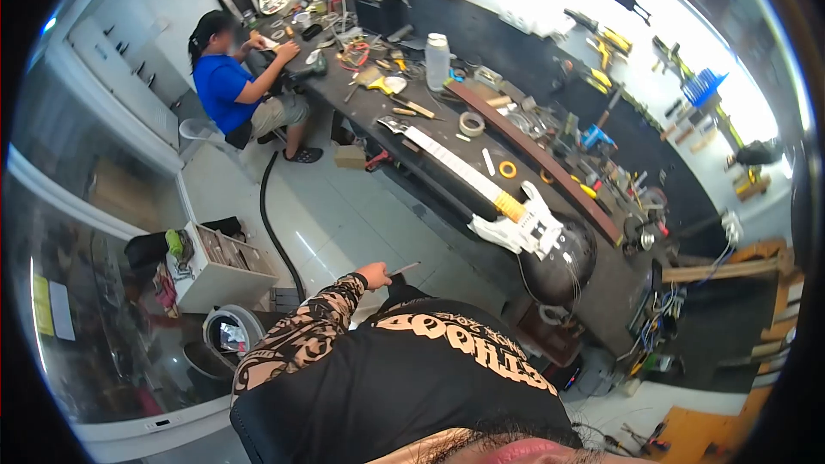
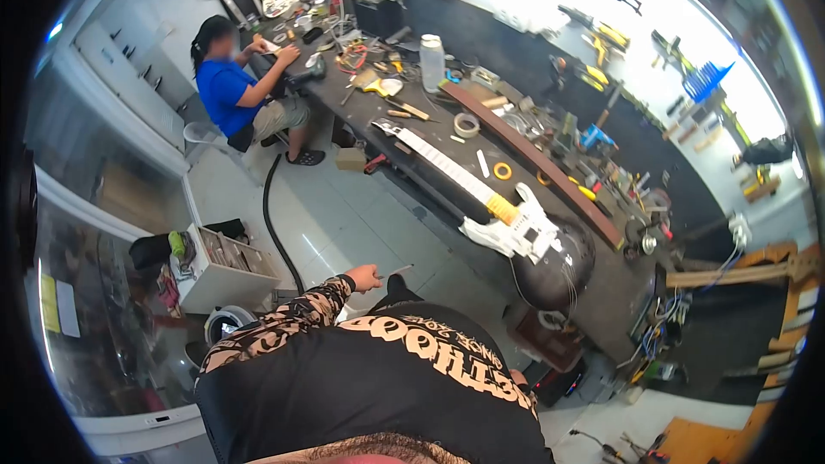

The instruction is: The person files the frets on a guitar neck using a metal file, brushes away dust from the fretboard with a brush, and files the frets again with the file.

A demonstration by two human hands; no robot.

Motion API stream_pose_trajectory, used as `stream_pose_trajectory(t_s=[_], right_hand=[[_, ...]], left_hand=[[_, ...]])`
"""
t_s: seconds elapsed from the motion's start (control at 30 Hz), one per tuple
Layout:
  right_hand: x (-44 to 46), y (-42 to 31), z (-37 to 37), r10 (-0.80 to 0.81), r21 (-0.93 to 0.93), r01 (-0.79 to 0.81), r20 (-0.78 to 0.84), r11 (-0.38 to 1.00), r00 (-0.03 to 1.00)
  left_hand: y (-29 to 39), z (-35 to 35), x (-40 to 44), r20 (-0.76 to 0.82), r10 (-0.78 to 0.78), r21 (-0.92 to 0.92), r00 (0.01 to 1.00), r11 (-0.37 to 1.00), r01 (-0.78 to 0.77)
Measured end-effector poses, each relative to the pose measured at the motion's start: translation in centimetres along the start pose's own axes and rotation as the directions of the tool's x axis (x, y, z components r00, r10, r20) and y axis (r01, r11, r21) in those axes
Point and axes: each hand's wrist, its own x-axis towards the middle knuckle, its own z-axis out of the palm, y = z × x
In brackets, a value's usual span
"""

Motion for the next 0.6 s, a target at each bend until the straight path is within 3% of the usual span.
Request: stream_pose_trajectory(t_s=[0.13,0.23,0.33,0.47,0.53,0.57,0.6], right_hand=[[1.8,-7.1,-1.3,0.024,0.030,-0.023,-0.035,0.999,0.999],[3.1,-11.5,-1.8,0.020,0.015,-0.019,-0.053,1.000,0.998],[5.6,-13.2,-1.0,-0.005,-0.050,0.002,-0.063,0.999,0.998],[9.4,-13.9,0.9,-0.127,-0.212,0.114,-0.050,0.971,0.991],[10.7,-16.1,1.5,-0.203,-0.325,0.186,-0.019,0.927,0.979],[12.1,-18.5,1.7,-0.124,-0.401,0.127,0.034,0.907,0.992],[12.9,-20.3,2.0,-0.189,-0.407,0.214,0.101,0.888,0.977]], left_hand=[[-3.7,-3.4,0.4,-0.031,-0.108,0.135,0.994,0.985,0.112],[-9.1,-4.9,3.6,-0.164,-0.012,0.194,0.986,0.980,0.044],[-11.0,-7.8,4.4,-0.202,-0.060,0.111,0.978,0.990,0.083],[-11.9,-12.6,2.7,-0.165,-0.019,0.042,0.986,0.999,0.026],[-12.2,-14.8,0.6,-0.163,-0.060,0.011,0.985,0.998,0.063],[-13.1,-15.2,0.0,-0.189,-0.054,-0.002,0.980,0.998,0.055],[-13.9,-15.6,-0.6,-0.216,-0.048,-0.014,0.975,0.999,0.046]])
